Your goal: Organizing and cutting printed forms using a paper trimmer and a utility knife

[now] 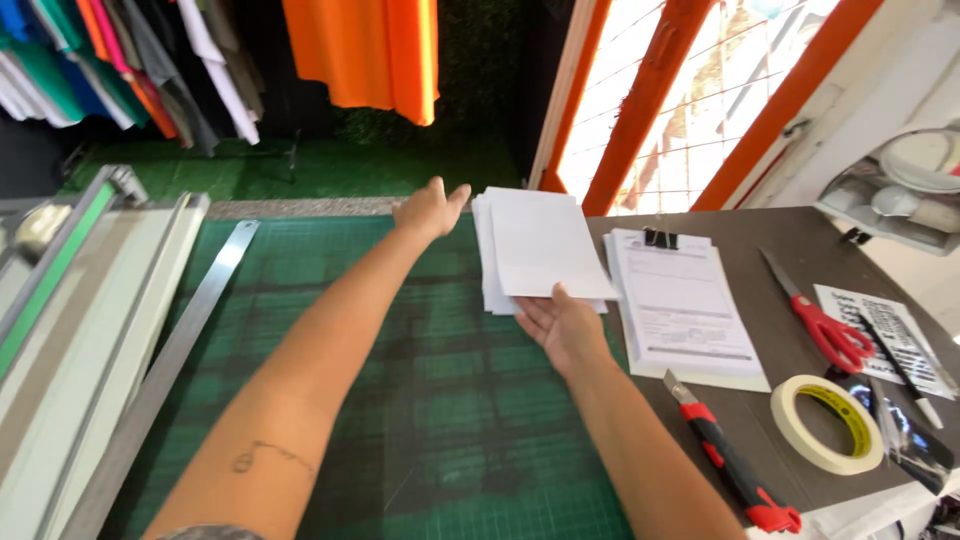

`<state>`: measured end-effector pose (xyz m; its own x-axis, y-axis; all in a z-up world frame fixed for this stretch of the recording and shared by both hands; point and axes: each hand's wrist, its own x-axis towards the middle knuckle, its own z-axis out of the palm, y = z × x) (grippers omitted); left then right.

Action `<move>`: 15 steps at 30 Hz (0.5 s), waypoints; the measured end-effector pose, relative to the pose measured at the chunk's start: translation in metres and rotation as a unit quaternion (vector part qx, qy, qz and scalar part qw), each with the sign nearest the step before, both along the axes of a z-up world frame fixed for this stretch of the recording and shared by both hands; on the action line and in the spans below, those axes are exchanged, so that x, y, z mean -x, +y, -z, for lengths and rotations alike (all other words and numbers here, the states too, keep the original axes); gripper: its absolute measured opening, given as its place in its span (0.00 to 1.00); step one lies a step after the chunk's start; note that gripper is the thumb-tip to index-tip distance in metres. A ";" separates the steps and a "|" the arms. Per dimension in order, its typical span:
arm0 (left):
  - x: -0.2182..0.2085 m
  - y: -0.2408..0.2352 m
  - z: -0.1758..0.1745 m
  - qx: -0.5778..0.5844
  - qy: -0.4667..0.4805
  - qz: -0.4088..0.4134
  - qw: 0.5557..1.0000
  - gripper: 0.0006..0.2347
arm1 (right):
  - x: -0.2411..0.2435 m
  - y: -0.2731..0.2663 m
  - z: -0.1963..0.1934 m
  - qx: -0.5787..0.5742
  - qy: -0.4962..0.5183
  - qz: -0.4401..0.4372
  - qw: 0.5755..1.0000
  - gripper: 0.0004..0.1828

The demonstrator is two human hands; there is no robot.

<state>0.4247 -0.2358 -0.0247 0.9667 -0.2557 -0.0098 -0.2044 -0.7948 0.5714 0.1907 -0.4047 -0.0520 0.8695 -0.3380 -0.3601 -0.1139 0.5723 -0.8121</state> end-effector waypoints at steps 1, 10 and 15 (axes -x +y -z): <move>-0.003 -0.010 0.005 -0.051 0.056 0.013 0.997 0.32 | -0.006 -0.002 0.008 -0.019 -0.003 -0.020 1.000 0.22; -0.052 -0.083 0.042 0.033 0.055 -0.026 0.998 0.35 | -0.002 -0.011 0.009 -0.091 0.054 -0.022 0.994 0.19; -0.067 -0.106 0.087 0.243 -0.015 -0.067 0.968 0.27 | -0.004 -0.015 0.013 -0.101 0.055 -0.015 0.993 0.19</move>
